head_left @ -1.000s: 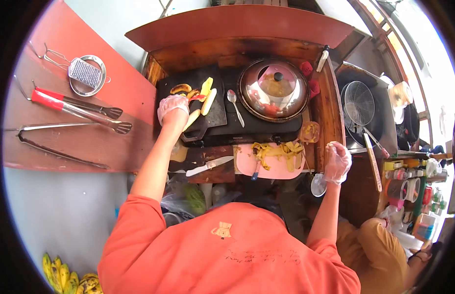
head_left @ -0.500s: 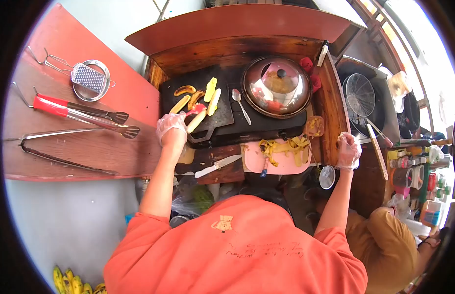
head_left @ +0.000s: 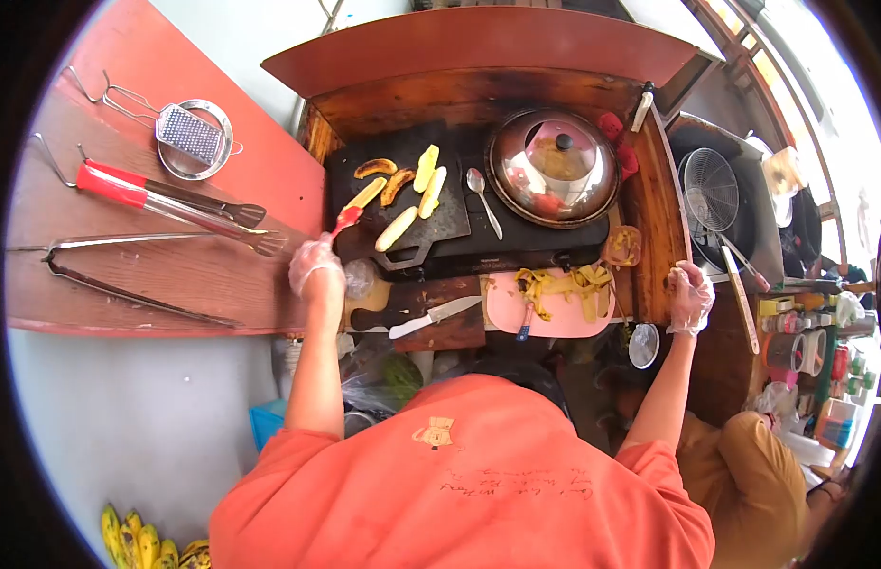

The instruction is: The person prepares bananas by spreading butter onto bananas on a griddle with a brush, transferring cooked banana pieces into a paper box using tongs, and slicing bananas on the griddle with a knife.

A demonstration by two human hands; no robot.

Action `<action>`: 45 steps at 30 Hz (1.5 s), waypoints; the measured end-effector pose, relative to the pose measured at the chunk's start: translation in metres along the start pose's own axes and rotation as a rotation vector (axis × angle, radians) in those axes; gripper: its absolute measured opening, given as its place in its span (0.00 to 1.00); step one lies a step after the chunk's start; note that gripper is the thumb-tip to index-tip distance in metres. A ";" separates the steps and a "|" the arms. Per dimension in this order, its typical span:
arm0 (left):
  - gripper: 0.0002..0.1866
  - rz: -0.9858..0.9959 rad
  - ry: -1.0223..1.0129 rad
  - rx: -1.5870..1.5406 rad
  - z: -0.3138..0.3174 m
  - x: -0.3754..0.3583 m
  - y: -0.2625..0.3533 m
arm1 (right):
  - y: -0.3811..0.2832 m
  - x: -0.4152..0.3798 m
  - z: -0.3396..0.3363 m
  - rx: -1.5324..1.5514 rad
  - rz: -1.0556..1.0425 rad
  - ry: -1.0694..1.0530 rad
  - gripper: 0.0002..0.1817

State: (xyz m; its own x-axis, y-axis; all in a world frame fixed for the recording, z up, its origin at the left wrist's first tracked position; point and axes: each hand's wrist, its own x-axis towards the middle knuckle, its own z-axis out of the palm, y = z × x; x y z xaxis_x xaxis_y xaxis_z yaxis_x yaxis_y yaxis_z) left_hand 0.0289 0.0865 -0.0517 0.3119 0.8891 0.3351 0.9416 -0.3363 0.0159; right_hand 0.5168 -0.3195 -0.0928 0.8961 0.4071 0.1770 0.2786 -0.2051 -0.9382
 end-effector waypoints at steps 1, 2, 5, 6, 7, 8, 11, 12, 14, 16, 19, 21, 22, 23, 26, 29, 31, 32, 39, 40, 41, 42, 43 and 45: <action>0.09 -0.086 -0.008 0.039 0.005 -0.001 -0.007 | -0.002 0.000 0.001 -0.007 -0.010 0.013 0.07; 0.09 -0.084 -0.009 0.041 0.014 0.001 -0.009 | -0.002 0.000 0.001 -0.006 -0.007 0.014 0.07; 0.09 0.033 0.044 -0.092 0.030 0.014 0.002 | -0.002 0.000 -0.002 0.008 -0.015 -0.014 0.07; 0.09 0.107 0.038 -0.070 0.038 0.017 0.007 | -0.003 -0.001 -0.002 0.007 -0.014 -0.015 0.07; 0.09 0.100 0.025 -0.109 0.043 0.013 0.012 | -0.005 -0.002 -0.001 -0.001 -0.024 -0.006 0.06; 0.09 0.089 0.013 -0.149 0.047 0.009 0.016 | -0.007 0.000 -0.001 -0.009 -0.036 0.000 0.06; 0.09 0.007 -0.019 -0.174 0.065 -0.007 0.006 | 0.002 0.002 -0.005 0.061 0.033 0.001 0.06; 0.09 -0.014 -0.030 -0.183 0.071 -0.013 0.002 | 0.003 0.002 -0.004 0.062 0.033 -0.002 0.06; 0.11 -0.044 -0.038 -0.210 0.097 -0.020 -0.012 | 0.001 0.001 -0.004 0.079 0.005 0.003 0.06; 0.13 -0.278 -0.149 -0.649 0.112 -0.021 -0.017 | -0.001 0.001 -0.001 0.085 -0.001 0.013 0.06; 0.14 -0.059 -0.002 -0.501 0.077 -0.025 -0.018 | 0.001 0.000 -0.003 0.099 -0.004 0.019 0.06; 0.08 -0.196 -0.109 -0.608 0.057 -0.036 -0.026 | 0.001 0.001 -0.003 0.106 -0.003 0.010 0.06; 0.07 -0.373 -0.261 -0.836 0.053 -0.036 -0.031 | 0.001 0.001 -0.003 0.093 0.004 0.012 0.06; 0.07 -0.608 -0.384 -1.064 0.048 -0.035 -0.036 | 0.001 0.001 -0.004 0.080 0.012 0.017 0.06; 0.07 -0.408 -0.474 -0.898 0.032 -0.057 -0.030 | 0.002 0.001 -0.003 0.076 -0.057 0.000 0.07; 0.07 -0.359 -0.389 -0.845 0.103 -0.081 -0.045 | -0.001 0.001 -0.002 0.058 -0.035 0.013 0.07; 0.10 -0.419 -0.427 -0.852 0.058 -0.065 0.006 | -0.002 0.001 -0.003 0.051 -0.022 0.025 0.07; 0.08 -0.134 -0.300 -0.570 0.057 -0.056 0.018 | -0.002 0.001 -0.004 0.047 -0.035 0.007 0.07; 0.15 -0.416 -0.271 -0.817 0.049 -0.004 0.068 | -0.007 0.000 -0.003 0.060 -0.014 0.013 0.05; 0.16 -0.068 -0.144 -0.368 0.030 -0.004 0.070 | -0.008 -0.001 -0.002 0.065 -0.009 0.009 0.05; 0.14 -0.314 -0.293 -0.516 0.002 0.000 0.088 | -0.010 -0.001 -0.001 0.070 -0.006 0.013 0.05; 0.14 -0.311 -0.294 -0.512 0.011 0.000 0.089 | -0.010 -0.001 -0.001 0.072 -0.002 0.014 0.05; 0.12 0.003 -0.174 -0.392 0.026 0.000 0.089 | -0.009 -0.001 0.000 0.068 0.002 0.028 0.05; 0.09 0.310 -0.110 -0.219 0.045 0.001 0.093 | -0.007 -0.002 0.001 0.072 -0.020 0.041 0.06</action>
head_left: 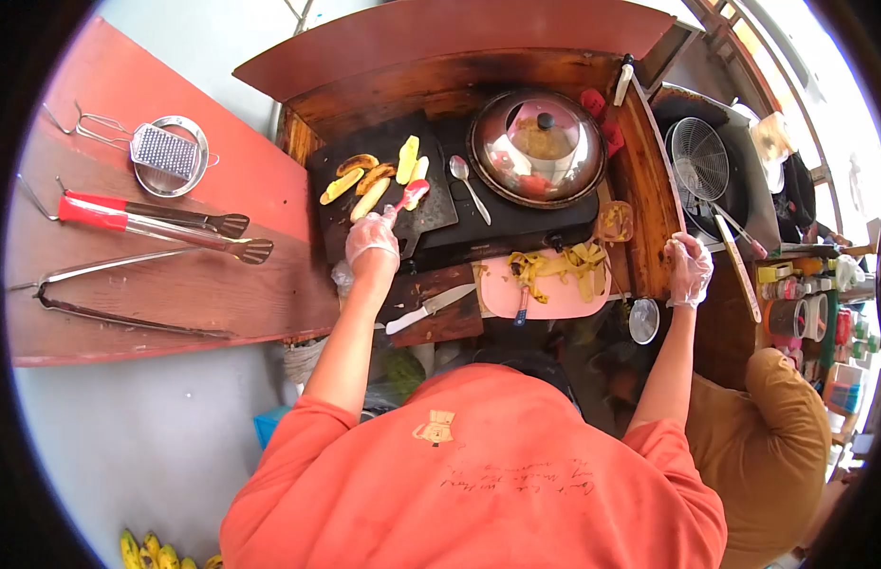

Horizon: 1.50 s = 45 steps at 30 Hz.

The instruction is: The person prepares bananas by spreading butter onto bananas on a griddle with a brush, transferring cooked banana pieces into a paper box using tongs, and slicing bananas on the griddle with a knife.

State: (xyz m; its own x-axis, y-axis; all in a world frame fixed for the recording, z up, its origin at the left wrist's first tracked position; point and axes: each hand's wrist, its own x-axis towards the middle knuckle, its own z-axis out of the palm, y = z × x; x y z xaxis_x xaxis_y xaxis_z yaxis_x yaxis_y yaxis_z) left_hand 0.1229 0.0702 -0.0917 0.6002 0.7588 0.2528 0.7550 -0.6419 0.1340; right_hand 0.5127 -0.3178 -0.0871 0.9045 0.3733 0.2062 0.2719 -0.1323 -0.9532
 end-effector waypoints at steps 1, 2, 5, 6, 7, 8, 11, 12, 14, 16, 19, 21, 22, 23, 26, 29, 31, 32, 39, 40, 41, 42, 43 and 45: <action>0.09 0.005 -0.001 -0.001 0.000 -0.002 -0.001 | 0.001 0.000 -0.001 -0.001 0.002 0.005 0.06; 0.09 0.019 0.002 0.010 -0.002 -0.007 -0.002 | 0.001 0.001 -0.003 -0.044 0.011 -0.011 0.06; 0.09 -0.017 0.002 0.033 -0.025 -0.026 -0.008 | 0.002 0.001 -0.006 -0.065 0.005 -0.020 0.06; 0.09 -0.071 -0.034 0.061 -0.030 -0.035 -0.018 | 0.005 0.002 -0.007 -0.027 0.002 -0.018 0.06; 0.10 -0.124 -0.067 0.090 -0.034 -0.037 -0.031 | 0.008 0.004 -0.007 0.012 -0.003 -0.015 0.06; 0.10 -0.221 -0.054 0.046 -0.031 -0.035 -0.041 | 0.009 0.004 -0.007 0.010 0.009 -0.006 0.06; 0.12 -0.083 0.123 -0.051 -0.014 -0.022 -0.062 | 0.004 0.003 -0.004 0.022 -0.007 -0.001 0.06; 0.11 -0.090 0.115 -0.075 -0.005 -0.014 -0.063 | 0.009 0.003 -0.005 0.014 0.020 0.018 0.06; 0.11 -0.131 0.089 -0.087 0.013 -0.012 -0.064 | 0.011 0.003 -0.006 0.016 0.015 -0.002 0.06; 0.11 -0.189 0.027 -0.031 0.015 -0.025 -0.065 | 0.009 0.004 -0.009 0.043 0.006 -0.019 0.07; 0.13 -1.028 -0.019 -1.229 -0.001 -0.054 -0.074 | 0.011 0.005 -0.008 0.167 0.061 -0.003 0.07; 0.18 -1.118 0.170 -1.386 -0.008 -0.056 -0.065 | 0.009 0.005 -0.008 0.142 0.075 -0.009 0.06; 0.14 -1.010 0.152 -1.382 -0.005 -0.058 -0.068 | 0.012 0.007 -0.010 0.075 0.025 -0.002 0.05; 0.12 -0.949 0.120 -1.392 -0.004 -0.056 -0.053 | -0.010 0.002 -0.006 0.041 0.016 0.000 0.06; 0.10 0.145 0.208 -0.403 -0.041 -0.043 0.030 | -0.004 0.001 -0.003 0.028 -0.114 0.004 0.04; 0.14 0.112 -0.249 -0.515 -0.060 -0.028 0.128 | -0.021 -0.028 0.020 -0.076 0.019 -0.031 0.09; 0.14 0.266 -0.335 -0.536 -0.034 -0.021 0.184 | 0.046 -0.050 0.042 -0.398 0.144 -0.071 0.15; 0.15 0.322 -0.371 -0.496 -0.005 -0.019 0.208 | 0.068 -0.058 0.053 -0.387 0.329 -0.118 0.12; 0.15 0.259 -0.725 -0.169 0.095 0.044 0.394 | 0.200 -0.041 0.086 0.401 0.730 0.021 0.04; 0.12 0.265 -0.734 -0.141 0.104 0.048 0.405 | 0.200 -0.034 0.092 0.496 0.752 0.024 0.04; 0.13 0.260 -0.693 -0.137 0.127 0.050 0.410 | 0.198 -0.030 0.100 0.911 1.040 0.149 0.05; 0.13 0.318 -0.711 -0.126 0.136 0.050 0.412 | 0.183 -0.025 0.103 0.915 1.053 0.164 0.05; 0.14 0.372 -0.728 -0.116 0.142 0.050 0.412 | 0.169 -0.020 0.105 0.774 1.104 0.197 0.03; 0.14 0.344 -0.738 -0.106 0.149 0.045 0.413 | 0.177 -0.018 0.105 0.636 1.161 0.227 0.05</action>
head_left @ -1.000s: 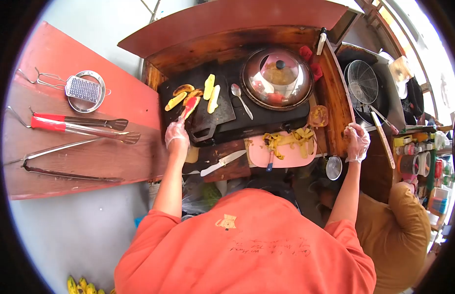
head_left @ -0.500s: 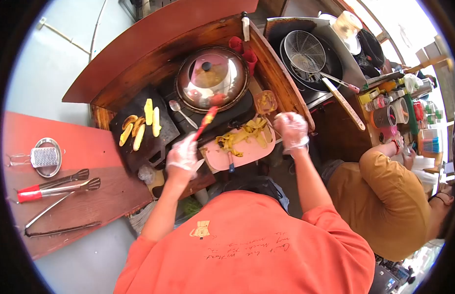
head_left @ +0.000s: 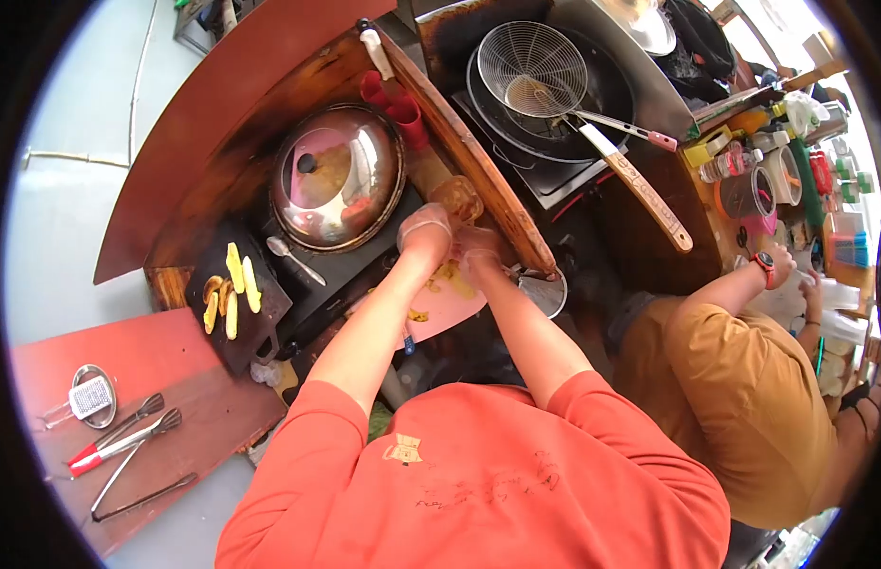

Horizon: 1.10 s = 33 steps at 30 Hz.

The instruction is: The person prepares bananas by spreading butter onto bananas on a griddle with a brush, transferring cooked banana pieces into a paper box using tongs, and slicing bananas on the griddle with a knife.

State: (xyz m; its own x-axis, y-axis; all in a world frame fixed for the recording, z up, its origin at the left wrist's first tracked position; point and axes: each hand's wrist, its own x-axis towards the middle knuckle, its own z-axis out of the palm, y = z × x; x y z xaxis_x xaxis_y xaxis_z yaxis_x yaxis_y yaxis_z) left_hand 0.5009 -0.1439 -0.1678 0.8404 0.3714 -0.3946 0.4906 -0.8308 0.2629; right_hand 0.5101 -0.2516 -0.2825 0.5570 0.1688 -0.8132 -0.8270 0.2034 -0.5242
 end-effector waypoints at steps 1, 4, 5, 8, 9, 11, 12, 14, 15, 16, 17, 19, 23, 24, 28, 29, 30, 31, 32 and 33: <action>0.14 -0.026 -0.059 0.056 -0.004 -0.002 0.002 | 0.005 0.010 -0.003 -0.169 -0.112 -0.084 0.05; 0.13 -0.073 -0.074 0.125 -0.026 -0.006 0.011 | 0.004 0.013 -0.008 -0.218 -0.150 -0.153 0.05; 0.13 -0.097 -0.081 0.140 -0.032 -0.006 0.016 | -0.005 0.003 -0.006 -0.111 -0.086 -0.143 0.06; 0.11 -0.141 -0.121 0.153 -0.028 0.004 0.022 | 0.016 0.041 -0.030 0.338 0.066 -0.524 0.05; 0.11 -0.160 -0.148 0.152 -0.026 0.007 0.023 | 0.017 0.048 -0.033 0.482 0.129 -0.649 0.05; 0.12 -0.142 -0.239 0.167 -0.026 0.014 0.021 | 0.021 0.061 -0.034 0.477 0.259 -0.747 0.04; 0.14 -0.119 -0.327 0.184 -0.027 0.017 0.019 | 0.024 0.064 -0.034 0.475 0.304 -0.779 0.04; 0.12 -0.112 -0.292 0.215 -0.005 0.028 0.005 | 0.027 0.063 -0.032 0.371 0.179 -0.626 0.04; 0.10 -0.100 -0.256 0.246 0.001 0.032 0.001 | 0.025 0.058 -0.029 0.335 0.139 -0.574 0.03; 0.10 -0.102 -0.257 0.245 0.006 0.036 -0.003 | 0.025 0.051 -0.026 0.192 0.048 -0.431 0.04; 0.11 0.075 -0.318 0.405 0.011 0.041 -0.007 | 0.024 0.046 -0.024 0.050 -0.043 -0.287 0.05; 0.11 0.256 -0.380 0.561 0.030 0.054 -0.019 | 0.036 0.059 -0.029 0.044 -0.078 -0.308 0.05; 0.16 0.148 -0.193 0.187 0.057 0.062 -0.024 | 0.070 0.105 -0.035 0.086 -0.105 -0.528 0.08; 0.19 0.064 -0.058 -0.051 0.060 0.060 -0.022 | 0.081 0.119 -0.034 0.101 -0.101 -0.595 0.11; 0.23 0.029 -0.049 -0.292 0.074 0.067 -0.022 | 0.049 0.078 -0.021 -1.330 -0.874 -0.163 0.08; 0.21 0.018 -0.058 -0.329 0.078 0.069 -0.022 | 0.038 0.065 -0.018 -1.504 -0.857 -0.176 0.06; 0.19 0.003 -0.078 -0.370 0.078 0.068 -0.023 | 0.035 0.061 -0.019 -1.676 -0.847 -0.197 0.05; 0.18 -0.015 -0.100 -0.415 0.080 0.067 -0.023 | 0.039 0.063 -0.020 -1.508 -0.790 -0.152 0.04; 0.16 -0.035 -0.125 -0.466 0.081 0.067 -0.023 | 0.040 0.063 -0.019 -1.426 -0.759 -0.131 0.04; 0.14 -0.059 -0.157 -0.525 0.083 0.065 -0.024 | 0.047 0.070 -0.020 -1.342 -0.731 -0.110 0.03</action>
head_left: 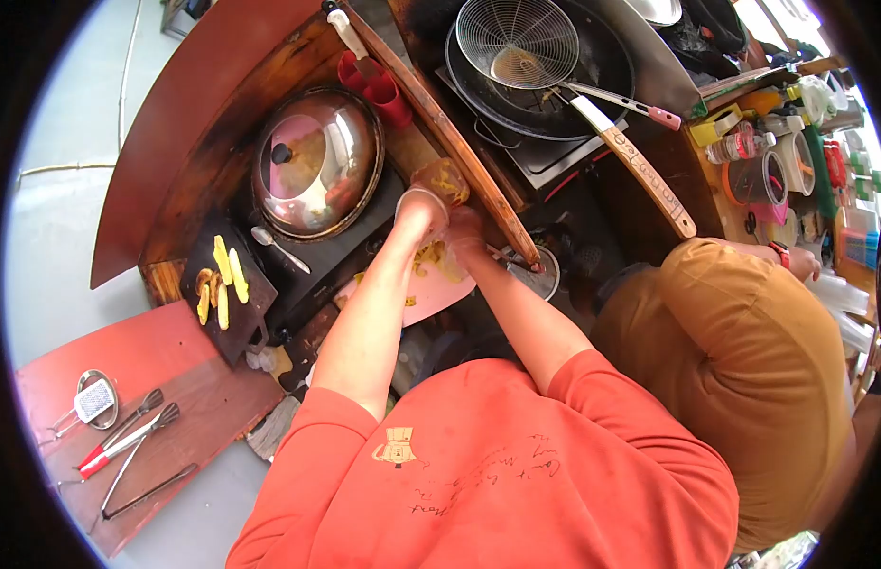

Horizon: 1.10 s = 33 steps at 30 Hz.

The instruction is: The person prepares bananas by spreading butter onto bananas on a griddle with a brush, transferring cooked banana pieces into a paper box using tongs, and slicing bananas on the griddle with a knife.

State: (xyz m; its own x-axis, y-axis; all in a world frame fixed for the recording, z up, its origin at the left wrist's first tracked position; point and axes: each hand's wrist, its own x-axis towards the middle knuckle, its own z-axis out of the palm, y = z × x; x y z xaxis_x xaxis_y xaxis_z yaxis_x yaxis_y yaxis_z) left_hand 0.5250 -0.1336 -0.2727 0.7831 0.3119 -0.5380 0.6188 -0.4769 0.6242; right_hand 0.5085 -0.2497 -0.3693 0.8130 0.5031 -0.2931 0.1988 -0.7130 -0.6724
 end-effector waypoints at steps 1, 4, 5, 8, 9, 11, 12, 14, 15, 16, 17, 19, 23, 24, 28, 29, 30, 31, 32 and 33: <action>0.13 -0.031 -0.026 -0.072 0.001 -0.002 -0.001 | 0.002 0.003 0.006 0.150 0.049 0.035 0.03; 0.08 -0.171 -0.122 -0.363 0.003 -0.010 -0.007 | -0.012 -0.003 -0.020 -0.051 -0.033 0.012 0.03; 0.06 -0.222 -0.152 -0.478 0.003 -0.013 -0.009 | -0.021 -0.007 -0.035 -0.403 -0.163 -0.038 0.04; 0.03 -0.360 -0.203 -0.780 0.003 -0.019 -0.011 | 0.029 0.013 0.032 0.412 -0.032 0.158 0.05; 0.02 -0.388 -0.196 -0.867 0.004 -0.020 -0.010 | 0.029 0.012 0.033 0.685 0.003 0.233 0.05; 0.04 -0.445 -0.154 -1.028 0.002 -0.030 0.005 | -0.028 -0.015 -0.035 1.329 0.355 0.125 0.04; 0.07 -0.501 -0.112 -1.186 0.000 -0.035 0.015 | -0.014 -0.007 -0.020 1.326 0.352 0.122 0.04; 0.07 -0.561 -0.092 -1.334 -0.004 -0.043 0.026 | 0.018 0.009 0.011 1.159 0.180 0.118 0.04; 0.07 -0.624 -0.073 -1.477 -0.004 -0.044 0.029 | 0.020 0.010 0.011 1.103 0.123 0.117 0.03; 0.07 -0.622 -0.069 -1.483 -0.001 -0.043 0.029 | -0.003 -0.004 -0.017 1.443 0.204 0.020 0.03; 0.07 -0.587 -0.022 -1.500 0.004 -0.040 0.027 | -0.017 -0.011 -0.035 1.779 0.290 -0.087 0.02; 0.07 -0.528 0.055 -1.536 0.019 -0.030 0.015 | -0.011 -0.004 -0.025 1.587 0.298 -0.024 0.03; 0.06 0.185 0.161 -0.800 0.089 0.038 -0.102 | -0.010 -0.001 -0.025 1.136 0.336 0.034 0.05; 0.06 0.172 0.130 -0.824 0.075 0.018 -0.078 | -0.011 -0.002 -0.027 1.050 0.346 0.032 0.05; 0.06 -0.357 0.211 -1.339 0.037 -0.040 -0.003 | -0.022 -0.016 -0.037 1.189 0.248 0.092 0.06; 0.07 -0.128 0.259 -1.202 0.049 -0.033 -0.022 | -0.022 -0.017 -0.038 1.405 0.247 0.087 0.06; 0.07 -0.014 0.282 -1.129 0.047 -0.038 -0.021 | -0.017 -0.011 -0.031 1.403 0.243 0.083 0.06; 0.08 0.097 0.310 -1.057 0.045 -0.044 -0.019 | -0.007 -0.001 -0.017 1.092 0.291 0.094 0.05; 0.09 -0.060 0.317 -1.059 0.025 -0.069 0.009 | -0.010 -0.002 -0.018 0.936 0.307 0.097 0.05; 0.11 -0.218 0.323 -1.058 0.012 -0.090 0.026 | -0.013 -0.004 -0.020 0.780 0.325 0.098 0.05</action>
State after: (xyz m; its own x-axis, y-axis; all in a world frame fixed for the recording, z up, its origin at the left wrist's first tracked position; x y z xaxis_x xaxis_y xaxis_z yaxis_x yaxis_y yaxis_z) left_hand 0.4695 -0.1837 -0.2145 0.5361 0.5749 -0.6181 0.3653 0.5021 0.7839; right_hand 0.5138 -0.2522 -0.3459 0.8154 0.2610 -0.5168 -0.4577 -0.2559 -0.8515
